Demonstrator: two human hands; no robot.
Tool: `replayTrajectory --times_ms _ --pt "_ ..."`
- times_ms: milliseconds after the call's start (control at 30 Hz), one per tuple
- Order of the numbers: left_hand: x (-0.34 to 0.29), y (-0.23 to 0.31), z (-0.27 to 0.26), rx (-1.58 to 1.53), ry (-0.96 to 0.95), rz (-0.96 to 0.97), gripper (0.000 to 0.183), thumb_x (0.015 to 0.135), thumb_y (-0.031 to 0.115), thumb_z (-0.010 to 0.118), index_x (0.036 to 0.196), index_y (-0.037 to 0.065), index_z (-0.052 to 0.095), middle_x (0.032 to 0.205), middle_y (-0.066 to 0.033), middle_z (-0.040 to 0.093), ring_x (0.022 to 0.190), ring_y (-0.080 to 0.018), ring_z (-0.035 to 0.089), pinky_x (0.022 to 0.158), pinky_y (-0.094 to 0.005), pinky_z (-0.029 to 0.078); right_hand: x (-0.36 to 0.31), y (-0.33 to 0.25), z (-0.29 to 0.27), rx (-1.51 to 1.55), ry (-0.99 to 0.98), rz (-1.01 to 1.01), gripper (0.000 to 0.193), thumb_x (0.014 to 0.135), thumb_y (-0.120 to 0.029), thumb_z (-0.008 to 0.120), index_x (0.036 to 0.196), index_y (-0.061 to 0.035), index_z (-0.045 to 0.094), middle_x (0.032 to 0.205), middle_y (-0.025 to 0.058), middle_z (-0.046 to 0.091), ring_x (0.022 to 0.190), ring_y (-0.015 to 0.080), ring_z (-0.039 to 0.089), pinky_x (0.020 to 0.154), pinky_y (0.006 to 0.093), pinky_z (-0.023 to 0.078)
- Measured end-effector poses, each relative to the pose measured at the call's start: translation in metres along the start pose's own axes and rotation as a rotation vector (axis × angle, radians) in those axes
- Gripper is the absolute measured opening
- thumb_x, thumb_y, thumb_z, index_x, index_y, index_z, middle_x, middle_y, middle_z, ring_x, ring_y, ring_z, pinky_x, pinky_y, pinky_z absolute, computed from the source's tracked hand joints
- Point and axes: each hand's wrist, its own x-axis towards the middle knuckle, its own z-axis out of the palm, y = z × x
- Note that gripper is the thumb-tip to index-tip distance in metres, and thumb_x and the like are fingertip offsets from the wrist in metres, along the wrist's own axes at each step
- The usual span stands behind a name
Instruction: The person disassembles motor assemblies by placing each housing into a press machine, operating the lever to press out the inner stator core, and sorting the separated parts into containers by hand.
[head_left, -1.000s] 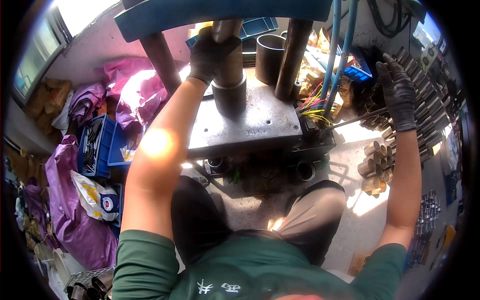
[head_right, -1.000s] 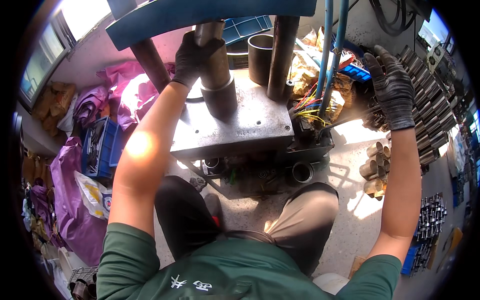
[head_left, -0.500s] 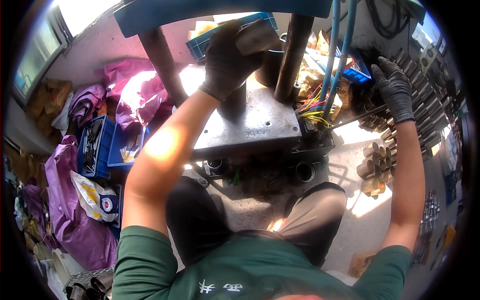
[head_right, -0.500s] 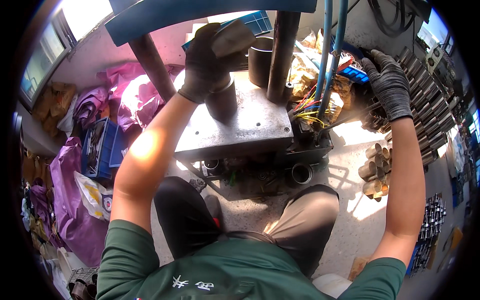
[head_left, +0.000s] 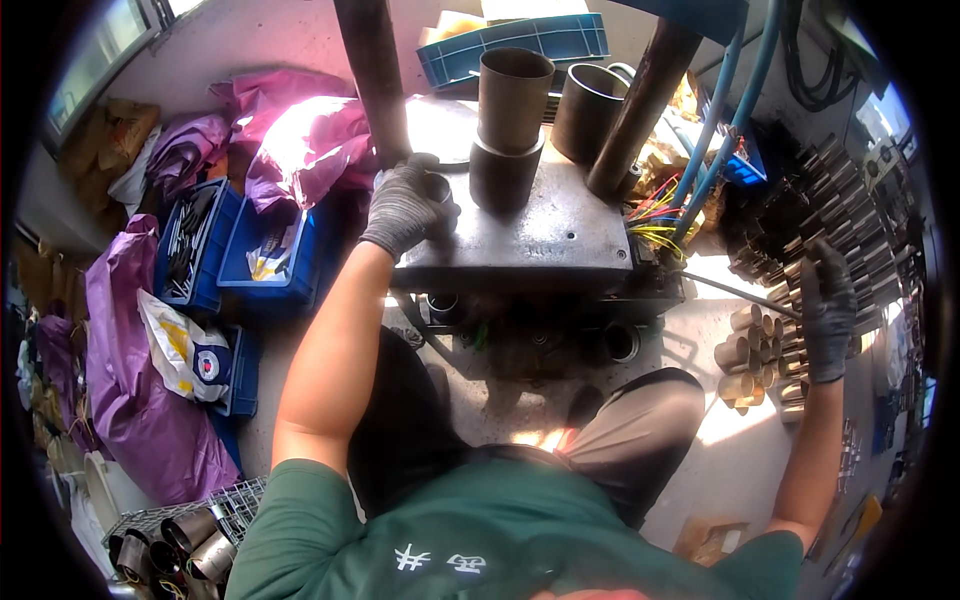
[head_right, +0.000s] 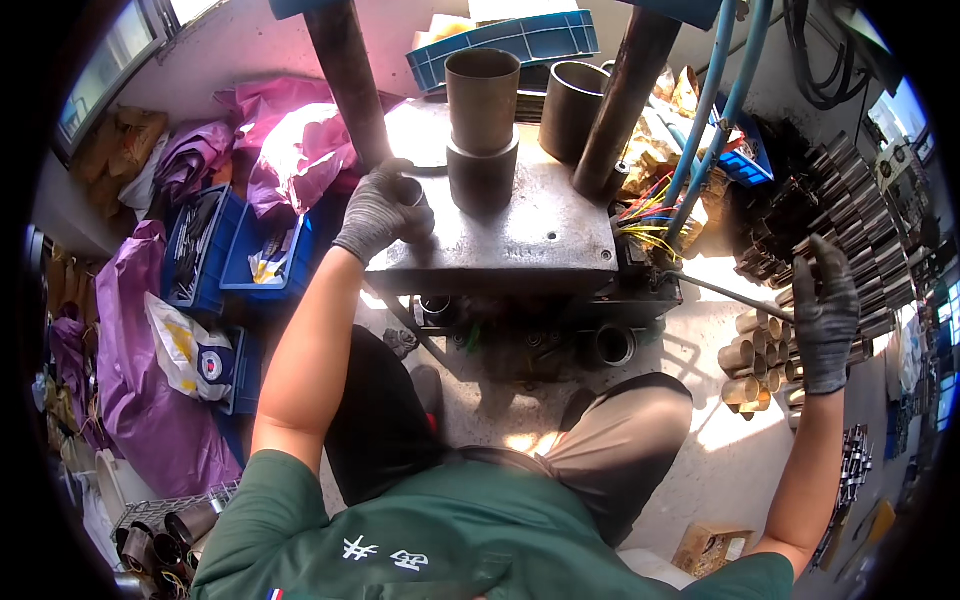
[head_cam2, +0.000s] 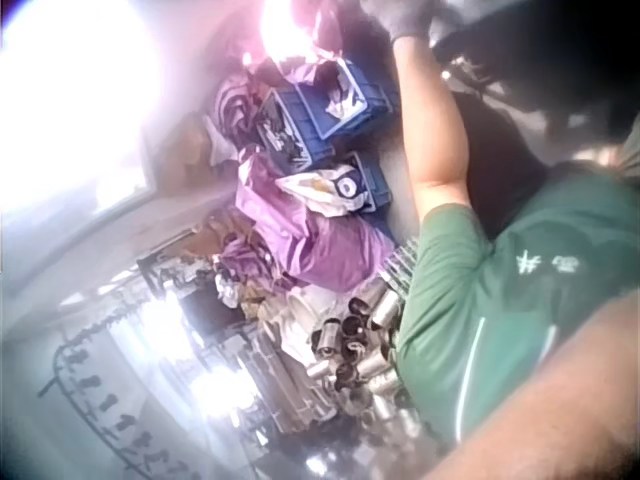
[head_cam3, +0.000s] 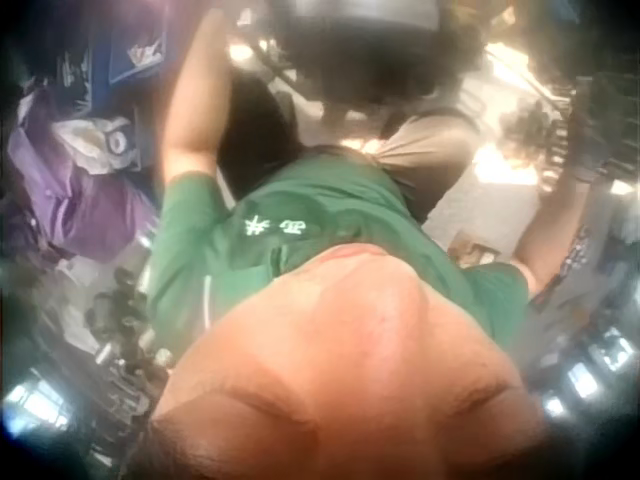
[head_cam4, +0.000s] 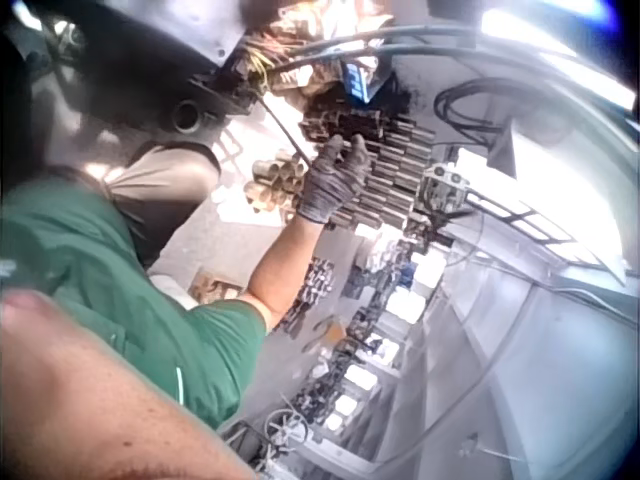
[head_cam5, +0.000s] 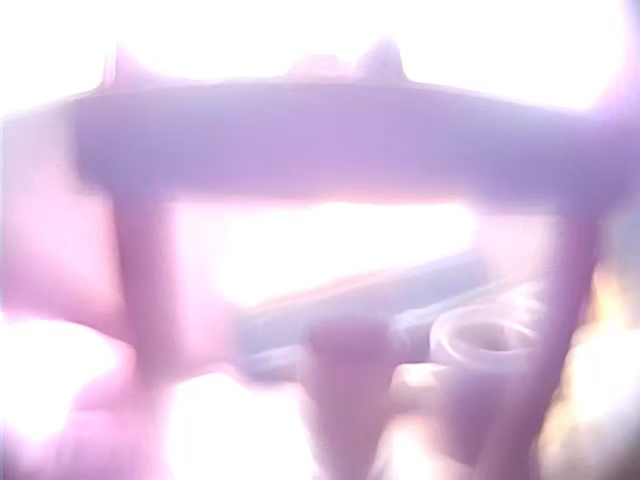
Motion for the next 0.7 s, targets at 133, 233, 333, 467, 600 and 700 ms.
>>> replayTrajectory --times_ms 133,233,333,467,600,700 --pt "0.004 -0.014 -0.014 0.486 0.082 -0.105 0.047 0.071 0.023 0.083 0.117 0.014 0.071 0.115 -0.0133 0.07 0.114 -0.0345 0.065 0.103 -0.0447 0.052 -0.07 -0.032 -0.016 -0.096 -0.116 -0.076 0.031 0.099 -0.012 0.072 0.129 -0.001 0.07 0.115 0.0135 0.073 0.098 0.0247 0.07 0.089 0.0368 0.056" --pt "0.003 -0.009 -0.014 0.496 0.086 -0.152 0.047 0.073 0.025 0.082 0.117 0.015 0.071 0.119 -0.013 0.069 0.118 -0.0349 0.063 0.105 -0.0461 0.051 -0.078 -0.062 -0.015 -0.224 -0.267 0.055 0.037 0.092 -0.011 0.075 0.127 -0.001 0.071 0.114 0.0171 0.073 0.104 0.0324 0.071 0.096 0.0416 0.055" --pt "0.0 0.002 -0.007 0.525 0.155 -0.079 0.045 0.076 0.029 0.084 0.117 0.016 0.072 0.121 -0.0127 0.069 0.122 -0.0364 0.061 0.106 -0.0473 0.05 -0.068 -0.111 -0.011 -0.381 -0.359 -0.212 0.042 0.089 -0.015 0.076 0.128 -0.0013 0.07 0.116 0.0174 0.071 0.111 0.0375 0.065 0.107 0.0469 0.047" --pt "-0.006 0.025 0.01 0.456 0.214 0.038 0.044 0.078 0.028 0.085 0.119 0.017 0.073 0.121 -0.012 0.071 0.122 -0.0372 0.061 0.107 -0.0511 0.045 -0.035 -0.185 0.032 0.016 -0.276 -0.196 0.049 0.092 -0.02 0.078 0.135 -0.0009 0.066 0.121 0.0186 0.071 0.114 0.0352 0.065 0.112 0.0464 0.043" --pt "0.0 0.053 0.027 0.266 0.194 0.029 0.042 0.081 0.026 0.082 0.12 0.014 0.073 0.122 -0.0132 0.071 0.122 -0.0355 0.062 0.107 -0.0513 0.047 0.022 -0.23 0.113 0.357 -0.164 -0.177 0.058 0.089 -0.025 0.083 0.139 -0.0014 0.063 0.128 0.0191 0.068 0.118 0.0346 0.066 0.107 0.0413 0.049" --pt "0.006 0.066 0.034 -0.168 0.159 -0.078 0.057 0.078 0.021 0.088 0.13 0.008 0.067 0.126 -0.0193 0.067 0.125 -0.0395 0.061 0.109 -0.0486 0.05 0.087 -0.242 0.192 0.636 -0.143 -0.283 0.089 0.08 -0.041 0.091 0.15 -0.0036 0.05 0.134 0.0204 0.066 0.126 0.0351 0.064 0.109 0.0423 0.05"
